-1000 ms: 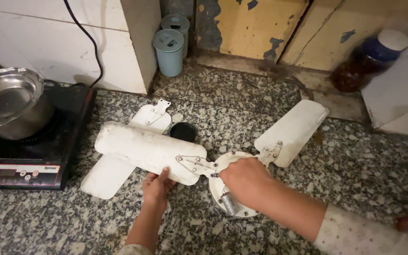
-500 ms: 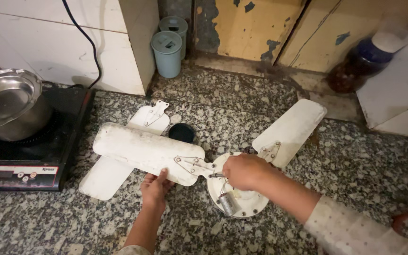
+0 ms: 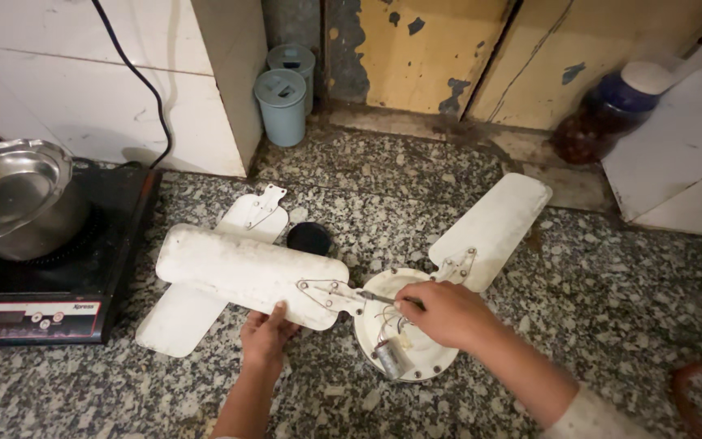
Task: The person assembles a ceiling fan by attaching three white blades to the central motor housing using a screwdriver. They tighten each blade's mounting screws in sequence while the fan rests on a tiled floor.
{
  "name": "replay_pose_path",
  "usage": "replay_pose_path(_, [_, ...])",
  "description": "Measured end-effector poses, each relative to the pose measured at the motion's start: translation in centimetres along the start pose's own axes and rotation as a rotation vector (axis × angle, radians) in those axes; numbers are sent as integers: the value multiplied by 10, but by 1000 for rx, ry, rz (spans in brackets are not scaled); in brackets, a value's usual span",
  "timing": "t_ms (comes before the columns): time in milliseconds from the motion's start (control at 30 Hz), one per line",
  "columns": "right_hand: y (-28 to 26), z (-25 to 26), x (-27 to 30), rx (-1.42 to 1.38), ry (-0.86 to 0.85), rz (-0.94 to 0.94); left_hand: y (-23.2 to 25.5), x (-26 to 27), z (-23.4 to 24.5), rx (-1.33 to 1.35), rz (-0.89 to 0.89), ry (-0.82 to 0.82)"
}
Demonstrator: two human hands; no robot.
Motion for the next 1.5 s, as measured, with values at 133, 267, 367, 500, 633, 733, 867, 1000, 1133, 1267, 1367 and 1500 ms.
replay_pose_path(133, [15,0,18,-231,91,-82,-1,7,5,-8,20,-15])
replay_pose_path(267, [39,-20,31,-325,293,-48,-2,8,6,-68,19,14])
replay_pose_path(367, [63,-43,33,-406,369,-144,-2,7,11,-151,47,6])
replay_pose_path(500, [98,-69,32,-428,416,-223,-3,6,19,-189,72,-20])
replay_pose_path(633, [116,-89,30,-530,525,-132,-8,0,25,-251,191,63])
replay_pose_path(733, [116,-97,29,-559,583,-139,-11,-6,27,-109,95,-29])
replay_pose_path(867, [99,-95,21,-632,606,-147,-6,-7,27,-194,53,-136])
replay_pose_path(1000, [84,-93,7,-699,528,-41,0,-9,23,-244,125,-39])
replay_pose_path(1133, [78,-92,3,-761,523,158,6,-11,14,-233,147,-32])
replay_pose_path(1267, [80,-95,5,-875,295,-30,17,-13,3,-315,93,-92])
replay_pose_path(1367, [82,-94,8,-902,233,-102,25,-17,-14,-349,108,-113])
replay_pose_path(1500, [89,-99,15,-884,243,-102,25,-30,-39,-448,146,-145])
Point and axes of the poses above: each hand's wrist, its own x-axis away from the middle knuckle, its own z-axis out of the back of the hand, y = z × x, the point moved 1 cm from there along -x, towards the middle knuckle
